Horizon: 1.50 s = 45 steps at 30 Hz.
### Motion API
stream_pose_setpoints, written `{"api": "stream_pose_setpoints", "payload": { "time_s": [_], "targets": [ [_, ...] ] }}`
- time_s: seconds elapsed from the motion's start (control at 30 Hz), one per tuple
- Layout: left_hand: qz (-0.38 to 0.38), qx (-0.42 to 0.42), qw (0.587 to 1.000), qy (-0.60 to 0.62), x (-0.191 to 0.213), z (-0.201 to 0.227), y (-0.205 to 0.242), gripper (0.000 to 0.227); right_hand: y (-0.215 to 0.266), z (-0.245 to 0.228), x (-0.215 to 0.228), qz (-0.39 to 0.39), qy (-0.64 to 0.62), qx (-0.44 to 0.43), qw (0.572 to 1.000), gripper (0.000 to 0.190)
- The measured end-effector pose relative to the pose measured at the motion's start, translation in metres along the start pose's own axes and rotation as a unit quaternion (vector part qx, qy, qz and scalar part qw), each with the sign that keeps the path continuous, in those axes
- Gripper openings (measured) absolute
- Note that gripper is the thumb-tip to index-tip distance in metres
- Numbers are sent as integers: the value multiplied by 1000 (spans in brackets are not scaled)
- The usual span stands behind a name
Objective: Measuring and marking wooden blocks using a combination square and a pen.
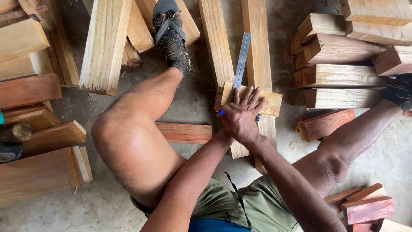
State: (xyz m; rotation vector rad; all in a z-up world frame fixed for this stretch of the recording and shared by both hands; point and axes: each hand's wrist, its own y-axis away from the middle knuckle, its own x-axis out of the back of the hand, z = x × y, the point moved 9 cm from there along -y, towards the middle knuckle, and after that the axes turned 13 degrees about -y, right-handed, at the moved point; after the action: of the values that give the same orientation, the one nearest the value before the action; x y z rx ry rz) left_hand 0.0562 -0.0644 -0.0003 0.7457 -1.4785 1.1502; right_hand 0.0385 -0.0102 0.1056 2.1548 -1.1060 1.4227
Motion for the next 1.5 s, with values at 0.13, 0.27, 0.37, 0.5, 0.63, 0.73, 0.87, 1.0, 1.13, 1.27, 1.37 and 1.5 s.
{"api": "stream_pose_setpoints", "payload": {
  "time_s": [0.13,0.27,0.37,0.5,0.63,0.73,0.87,1.0,1.13,1.27,1.37,1.5],
  "targets": [
    [46,70,979,187,-108,14,8,54,-12,49,24,64,-202,-65,975,14],
    [-186,-21,982,-17,-47,9,-8,60,-33,93,36,102,-259,-99,955,16],
    [-177,-39,982,-60,-25,5,-12,65,-51,108,26,92,-254,-94,958,17],
    [-170,-39,983,-56,-16,5,-16,66,-68,103,18,53,-258,-119,957,19],
    [-205,-41,975,-76,-26,5,-10,64,-74,95,12,22,-239,-139,961,25],
    [-184,-38,978,-96,-26,6,-10,61,-74,101,5,6,-228,-144,963,28],
    [-210,-48,974,-65,-30,8,-6,55,-81,95,8,5,-220,-107,970,27],
    [-182,-47,980,-58,-25,7,-9,57,-89,99,7,15,-205,-66,977,19],
    [-178,-44,983,-12,-17,4,-9,62,-71,111,32,57,-230,-86,968,17],
    [-132,-23,990,31,-3,-5,-14,60,-22,158,57,139,-175,-168,960,18],
    [-91,69,980,164,34,-42,-24,38,26,195,48,150,-140,-180,962,19],
    [-50,223,877,423,83,-138,-25,27,38,160,27,-8,-24,-148,989,72]
  ]
}}
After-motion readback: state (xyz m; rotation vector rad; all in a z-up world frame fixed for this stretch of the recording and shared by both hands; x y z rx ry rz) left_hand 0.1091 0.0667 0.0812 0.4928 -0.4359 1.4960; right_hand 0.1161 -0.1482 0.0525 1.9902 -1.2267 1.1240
